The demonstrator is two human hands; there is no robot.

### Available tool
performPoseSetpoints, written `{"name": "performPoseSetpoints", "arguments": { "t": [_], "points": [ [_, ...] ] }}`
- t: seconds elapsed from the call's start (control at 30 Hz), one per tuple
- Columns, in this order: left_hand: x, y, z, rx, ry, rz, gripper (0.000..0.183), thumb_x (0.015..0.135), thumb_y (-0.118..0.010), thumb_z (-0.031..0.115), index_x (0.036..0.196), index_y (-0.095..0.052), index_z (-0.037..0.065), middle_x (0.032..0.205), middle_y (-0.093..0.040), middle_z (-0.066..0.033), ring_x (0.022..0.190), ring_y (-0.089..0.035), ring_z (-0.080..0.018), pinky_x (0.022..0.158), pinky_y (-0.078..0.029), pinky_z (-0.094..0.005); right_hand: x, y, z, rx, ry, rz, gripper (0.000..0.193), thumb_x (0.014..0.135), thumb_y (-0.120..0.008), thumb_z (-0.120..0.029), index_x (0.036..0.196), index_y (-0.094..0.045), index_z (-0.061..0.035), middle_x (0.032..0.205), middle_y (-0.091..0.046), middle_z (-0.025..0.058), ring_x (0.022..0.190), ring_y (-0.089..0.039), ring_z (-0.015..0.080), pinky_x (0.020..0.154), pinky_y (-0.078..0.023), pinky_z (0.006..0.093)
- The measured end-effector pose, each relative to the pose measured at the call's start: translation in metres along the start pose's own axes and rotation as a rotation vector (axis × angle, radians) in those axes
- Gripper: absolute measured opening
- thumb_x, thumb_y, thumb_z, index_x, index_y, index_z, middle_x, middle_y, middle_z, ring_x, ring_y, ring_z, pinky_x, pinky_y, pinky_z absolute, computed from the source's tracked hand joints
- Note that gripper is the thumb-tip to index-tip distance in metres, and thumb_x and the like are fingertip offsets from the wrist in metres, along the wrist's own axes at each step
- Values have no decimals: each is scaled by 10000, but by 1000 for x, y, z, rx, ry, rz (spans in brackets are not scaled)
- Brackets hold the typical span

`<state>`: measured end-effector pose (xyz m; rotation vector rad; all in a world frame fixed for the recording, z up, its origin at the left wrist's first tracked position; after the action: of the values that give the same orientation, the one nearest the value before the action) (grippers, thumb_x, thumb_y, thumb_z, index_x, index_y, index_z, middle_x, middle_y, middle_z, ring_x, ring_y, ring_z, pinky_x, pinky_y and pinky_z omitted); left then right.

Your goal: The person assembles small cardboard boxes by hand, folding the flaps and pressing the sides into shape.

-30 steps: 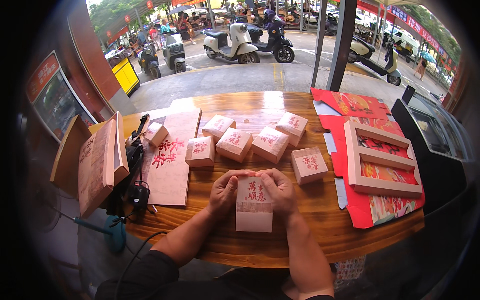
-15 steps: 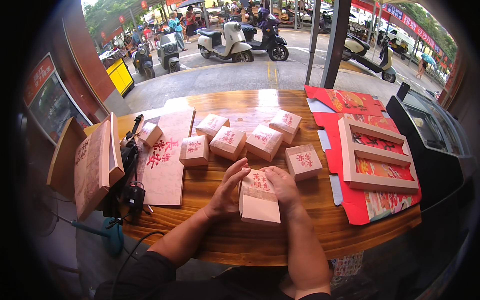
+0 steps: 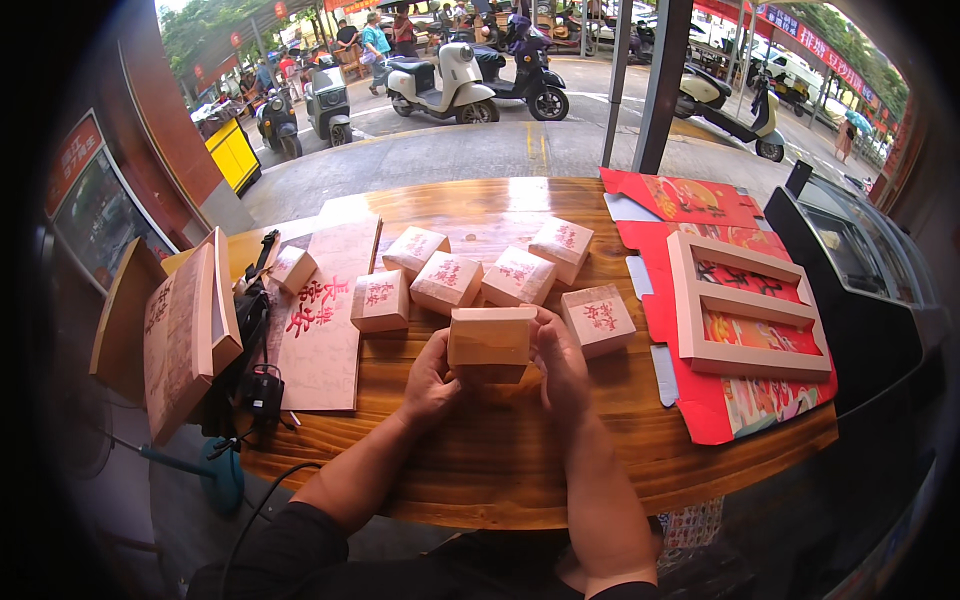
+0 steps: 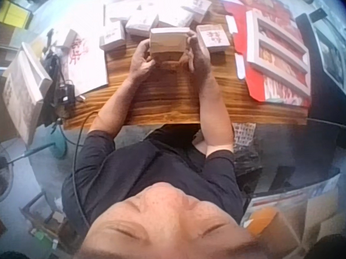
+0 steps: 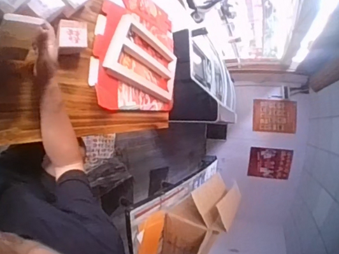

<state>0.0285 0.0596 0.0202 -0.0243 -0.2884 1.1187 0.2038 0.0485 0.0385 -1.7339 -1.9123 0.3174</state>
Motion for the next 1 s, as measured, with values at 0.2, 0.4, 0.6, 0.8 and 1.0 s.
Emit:
{"name": "performPoseSetpoints", "arguments": {
  "t": [0.2,0.4,0.6,0.8,1.0],
  "points": [
    [4,5,4,4,-118,-16,685,927,-726,234,1462,-336,57,1323,-545,-99,1193,-555,-170,1007,-472,-341,-3,-21,-15,-338,282,-87,752,916,-739,-217,1492,-299,-16,1385,-503,190,1118,-605,211,997,-492,363],
    [2,-1,29,-59,-311,52,661,973,-659,171,1510,-293,51,1378,-522,-128,1247,-524,-194,1046,-437,-348,-9,-23,-17,-463,306,-3,570,917,-720,-132,1399,-427,-49,1341,-529,134,1032,-632,172,885,-546,319],
    [-2,2,31,39,-360,36,472,980,-620,112,1412,-441,52,1303,-526,-102,1265,-489,-203,1050,-408,-333,-7,-22,-15,-570,335,-24,365,945,-692,-179,1258,-570,-37,1297,-551,111,1018,-627,166,854,-555,318],
    [-1,5,31,229,-391,23,227,1000,-594,175,1173,-566,31,1178,-524,-92,1160,-505,-190,1000,-410,-310,-7,-29,-24,-630,383,-68,278,940,-693,-180,1162,-618,-29,1289,-558,114,1019,-624,171,819,-554,308],
    [-2,5,35,301,-399,56,233,1014,-591,228,1130,-592,27,1196,-540,-102,1094,-539,-185,953,-434,-299,-9,-31,-28,-673,378,-43,248,920,-709,-139,1123,-609,-38,1198,-595,89,978,-619,168,823,-544,312]
  ]
}}
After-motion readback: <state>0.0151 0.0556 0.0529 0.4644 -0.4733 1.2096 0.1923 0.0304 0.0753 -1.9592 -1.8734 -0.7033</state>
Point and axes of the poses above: each hand's wrist, its own x-axis towards the middle knuckle, its own y-axis out of the back of the hand, z = x × y, the point moved 7 cm from there along x, towards the middle knuckle
